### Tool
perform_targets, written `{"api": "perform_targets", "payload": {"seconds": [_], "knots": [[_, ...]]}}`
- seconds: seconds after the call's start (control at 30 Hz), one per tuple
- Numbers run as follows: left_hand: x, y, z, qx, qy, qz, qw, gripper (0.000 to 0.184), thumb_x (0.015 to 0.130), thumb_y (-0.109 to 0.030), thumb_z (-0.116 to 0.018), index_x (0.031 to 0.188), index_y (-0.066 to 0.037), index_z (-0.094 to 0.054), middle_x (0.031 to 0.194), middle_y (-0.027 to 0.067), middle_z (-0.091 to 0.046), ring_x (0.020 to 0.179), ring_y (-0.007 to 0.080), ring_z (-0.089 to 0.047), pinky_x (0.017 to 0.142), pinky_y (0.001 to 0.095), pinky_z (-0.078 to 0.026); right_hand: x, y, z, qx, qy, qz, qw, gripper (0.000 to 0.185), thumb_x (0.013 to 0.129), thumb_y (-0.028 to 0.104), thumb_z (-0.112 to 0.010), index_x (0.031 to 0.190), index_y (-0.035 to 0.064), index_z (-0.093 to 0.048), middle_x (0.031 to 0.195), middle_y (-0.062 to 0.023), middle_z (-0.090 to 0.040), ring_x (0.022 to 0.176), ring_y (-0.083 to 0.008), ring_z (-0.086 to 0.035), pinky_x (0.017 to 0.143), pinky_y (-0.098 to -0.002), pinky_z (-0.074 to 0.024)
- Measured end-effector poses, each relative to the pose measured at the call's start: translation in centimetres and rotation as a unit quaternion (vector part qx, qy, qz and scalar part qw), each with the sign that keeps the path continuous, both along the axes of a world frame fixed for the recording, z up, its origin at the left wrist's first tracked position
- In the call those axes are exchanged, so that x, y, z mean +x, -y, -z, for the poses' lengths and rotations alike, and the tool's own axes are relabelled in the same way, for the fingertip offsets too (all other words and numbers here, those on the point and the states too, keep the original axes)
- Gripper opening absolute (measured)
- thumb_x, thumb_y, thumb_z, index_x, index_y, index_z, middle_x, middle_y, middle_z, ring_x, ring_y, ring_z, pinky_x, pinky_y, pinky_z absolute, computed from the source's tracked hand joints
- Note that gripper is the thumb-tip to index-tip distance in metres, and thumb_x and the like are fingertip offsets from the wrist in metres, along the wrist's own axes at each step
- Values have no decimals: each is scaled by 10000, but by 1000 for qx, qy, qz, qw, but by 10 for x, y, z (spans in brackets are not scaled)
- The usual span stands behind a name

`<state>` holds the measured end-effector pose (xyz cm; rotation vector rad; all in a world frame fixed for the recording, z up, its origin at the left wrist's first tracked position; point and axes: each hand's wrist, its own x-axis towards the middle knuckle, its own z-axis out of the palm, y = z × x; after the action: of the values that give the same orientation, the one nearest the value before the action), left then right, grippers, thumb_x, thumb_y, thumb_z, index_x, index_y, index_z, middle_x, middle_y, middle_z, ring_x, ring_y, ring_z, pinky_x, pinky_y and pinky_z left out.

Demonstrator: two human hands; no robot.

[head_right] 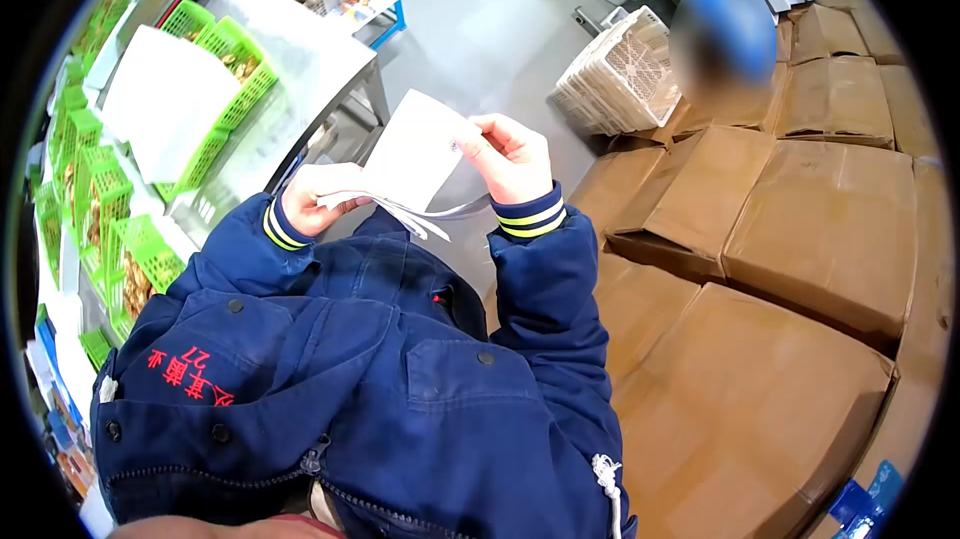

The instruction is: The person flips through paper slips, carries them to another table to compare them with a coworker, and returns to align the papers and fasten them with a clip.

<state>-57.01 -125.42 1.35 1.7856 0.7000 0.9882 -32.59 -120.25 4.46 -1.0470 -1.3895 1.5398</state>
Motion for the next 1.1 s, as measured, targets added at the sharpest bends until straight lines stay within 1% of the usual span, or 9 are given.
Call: {"api": "perform_targets", "payload": {"seconds": [0.2,0.3,0.37,0.5,0.57,0.6,0.73,0.9,1.1], "knots": [[-7,-85,16,-117,40,-1,992,222,776,81,-455,949,27,-582,745,75,-573,673,120,-534,607,231,-423,-6,-82,-10,-3,2,1,1000,140,792,62,-605,886,-43,-599,787,-40,-605,736,-81,-540,686,-196,-422],[-9,-130,10,-103,65,14,992,224,773,83,-449,943,33,-586,750,75,-567,676,126,-527,611,238,-420,-9,-124,-17,4,18,8,1000,139,789,52,-599,882,-50,-607,780,-41,-609,738,-83,-542,698,-203,-426],[-8,-161,1,-56,58,31,996,205,783,54,-465,951,39,-581,806,76,-579,738,119,-535,652,229,-425,-5,-146,-18,23,40,20,999,153,791,52,-596,895,-59,-605,789,-44,-613,739,-85,-543,702,-204,-428],[-4,-204,-6,-170,60,33,983,348,765,37,-494,1113,43,-490,1036,85,-553,924,121,-525,783,234,-425,0,-179,-19,24,40,13,999,162,793,62,-601,913,-47,-613,798,-43,-619,744,-87,-545,704,-208,-433],[3,-223,3,-239,217,86,943,409,745,53,-480,1154,43,-456,1081,96,-533,988,138,-512,831,252,-419,4,-194,-24,31,75,14,997,163,795,64,-603,919,-40,-616,802,-43,-621,749,-86,-546,704,-208,-435],[9,-231,-2,-254,224,72,938,395,734,71,-453,1128,47,-477,1084,99,-531,1038,149,-493,868,258,-403,6,-201,-24,25,70,22,997,167,794,67,-605,920,-42,-616,802,-45,-622,748,-86,-547,703,-209,-436],[22,-271,0,-201,95,48,974,333,753,88,-488,1083,56,-511,1026,94,-561,962,148,-524,838,259,-415,16,-234,-19,12,71,31,997,184,789,85,-617,919,-45,-617,798,-51,-626,741,-85,-548,696,-211,-440],[45,-320,17,-191,138,11,972,241,778,44,-539,1018,53,-550,948,77,-583,867,133,-545,783,254,-431,35,-290,-10,7,88,6,996,182,794,91,-610,919,-40,-622,800,-54,-630,747,-93,-555,699,-214,-442],[84,-404,15,-195,81,3,977,204,762,40,-533,960,73,-568,903,116,-588,845,183,-558,759,260,-430,83,-386,11,5,39,-31,999,174,802,92,-594,917,-35,-625,804,-64,-632,750,-100,-557,706,-223,-443]]}}
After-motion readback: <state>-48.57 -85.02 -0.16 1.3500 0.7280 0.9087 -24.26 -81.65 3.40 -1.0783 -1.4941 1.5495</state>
